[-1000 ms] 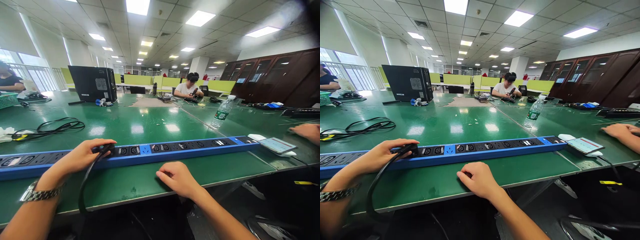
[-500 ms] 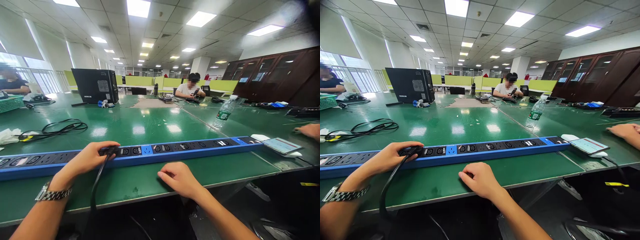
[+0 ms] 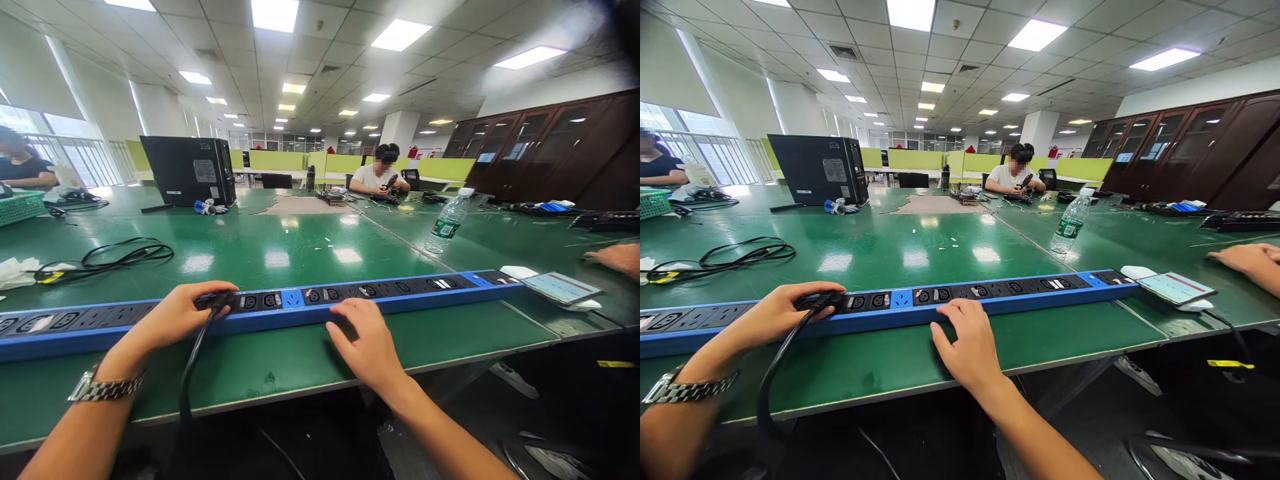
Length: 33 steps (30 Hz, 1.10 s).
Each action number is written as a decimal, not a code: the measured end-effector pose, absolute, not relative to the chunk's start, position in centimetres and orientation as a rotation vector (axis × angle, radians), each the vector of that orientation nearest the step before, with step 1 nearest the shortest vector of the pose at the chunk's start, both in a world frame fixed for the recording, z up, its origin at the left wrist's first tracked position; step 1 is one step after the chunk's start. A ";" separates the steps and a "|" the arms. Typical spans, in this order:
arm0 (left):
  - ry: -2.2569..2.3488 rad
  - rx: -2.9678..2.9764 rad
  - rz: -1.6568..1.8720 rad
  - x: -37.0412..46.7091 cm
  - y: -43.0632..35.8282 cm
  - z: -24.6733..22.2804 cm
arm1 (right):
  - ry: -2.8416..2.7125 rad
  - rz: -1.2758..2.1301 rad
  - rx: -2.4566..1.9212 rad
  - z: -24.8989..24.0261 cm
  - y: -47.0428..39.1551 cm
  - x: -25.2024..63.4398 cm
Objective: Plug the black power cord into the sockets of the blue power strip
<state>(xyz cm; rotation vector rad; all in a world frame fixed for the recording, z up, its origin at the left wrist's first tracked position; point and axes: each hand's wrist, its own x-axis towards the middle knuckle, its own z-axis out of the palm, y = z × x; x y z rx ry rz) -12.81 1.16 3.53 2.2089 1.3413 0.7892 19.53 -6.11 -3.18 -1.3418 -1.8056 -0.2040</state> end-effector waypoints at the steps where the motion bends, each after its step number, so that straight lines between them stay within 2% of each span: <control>1: 1.342 2.213 0.783 -12.8 1.2 3.5 | -1.778 -0.281 -1.357 -3.2 -6.1 19.5; 5: 1.343 2.216 0.780 -12.8 1.2 3.5 | -1.837 -0.443 -1.498 -3.5 -5.9 19.2; 9: 1.338 2.210 0.805 -12.7 1.1 3.5 | -2.031 -0.388 -1.629 -3.8 -5.6 19.0; 17: 1.333 2.212 0.812 -12.6 1.1 3.5 | -2.026 -0.368 -1.651 -3.6 -5.7 19.0; 24: 1.115 2.100 1.273 -8.7 0.3 6.0 | -2.041 -0.362 -1.659 -3.5 -5.8 19.0; 28: 0.888 2.295 1.220 -4.3 0.9 7.3 | -2.051 -0.371 -1.669 -3.5 -5.7 19.1; 33: 0.825 2.358 1.068 -1.3 2.3 5.0 | -2.056 -0.363 -1.663 -3.5 -5.7 19.2</control>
